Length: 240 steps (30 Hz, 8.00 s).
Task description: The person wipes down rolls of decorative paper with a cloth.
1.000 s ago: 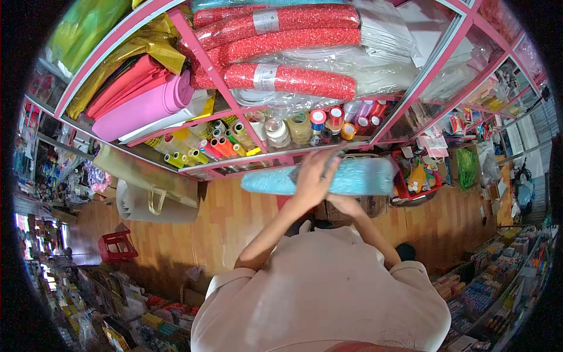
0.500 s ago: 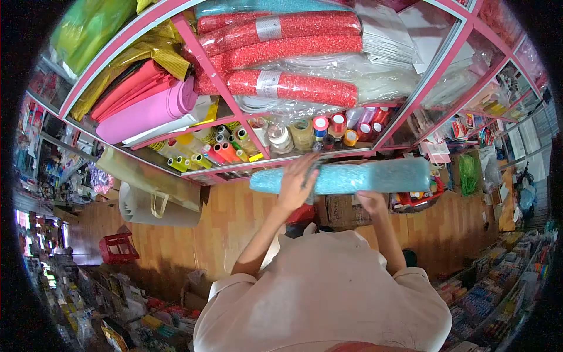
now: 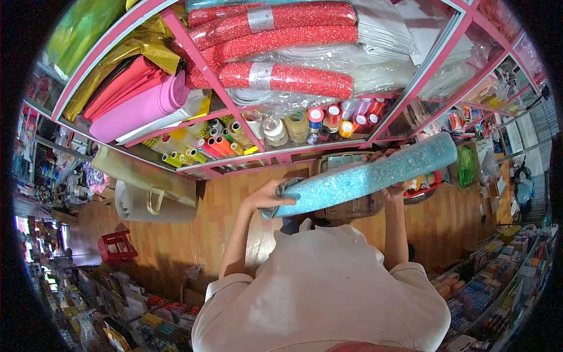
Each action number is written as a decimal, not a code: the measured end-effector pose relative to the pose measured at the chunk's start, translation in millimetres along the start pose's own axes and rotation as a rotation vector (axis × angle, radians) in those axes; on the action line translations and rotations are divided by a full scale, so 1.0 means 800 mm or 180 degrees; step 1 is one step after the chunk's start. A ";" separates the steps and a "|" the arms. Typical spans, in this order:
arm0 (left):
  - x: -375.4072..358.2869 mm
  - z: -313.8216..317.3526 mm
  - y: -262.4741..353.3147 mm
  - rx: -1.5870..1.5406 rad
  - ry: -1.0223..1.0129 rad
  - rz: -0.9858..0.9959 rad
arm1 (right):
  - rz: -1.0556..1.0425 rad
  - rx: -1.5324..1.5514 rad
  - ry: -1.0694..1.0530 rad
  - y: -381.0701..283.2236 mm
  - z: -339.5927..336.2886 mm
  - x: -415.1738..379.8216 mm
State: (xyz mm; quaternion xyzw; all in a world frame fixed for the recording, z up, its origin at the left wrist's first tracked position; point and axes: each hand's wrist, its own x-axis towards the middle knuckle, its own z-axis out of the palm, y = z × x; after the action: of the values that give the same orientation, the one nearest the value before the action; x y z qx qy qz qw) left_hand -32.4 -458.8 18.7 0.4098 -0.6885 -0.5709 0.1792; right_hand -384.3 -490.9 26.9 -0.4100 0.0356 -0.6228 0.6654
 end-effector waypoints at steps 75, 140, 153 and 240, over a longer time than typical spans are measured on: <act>-0.014 -0.017 -0.046 -0.3817 0.3174 0.0024 | 0.1849 -0.1682 0.1710 -0.063 0.013 -0.145; -0.061 0.082 -0.051 -0.4160 0.2878 -0.0258 | 0.0249 -0.7054 -0.0912 0.079 0.013 0.258; -0.090 0.090 -0.046 -0.4277 0.3366 -0.0089 | -0.1783 -0.6940 -0.1093 0.085 0.088 0.474; -0.059 -0.007 0.081 0.0047 -0.0795 0.0180 | -0.2660 -0.7542 -0.1076 -0.058 0.074 -0.018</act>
State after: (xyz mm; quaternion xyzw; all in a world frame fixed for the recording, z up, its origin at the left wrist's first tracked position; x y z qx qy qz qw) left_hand -23.4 -425.4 91.0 0.3172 -0.7210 -0.6071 0.1051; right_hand -391.5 -443.8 86.5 -0.8064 0.3525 -0.3114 -0.3584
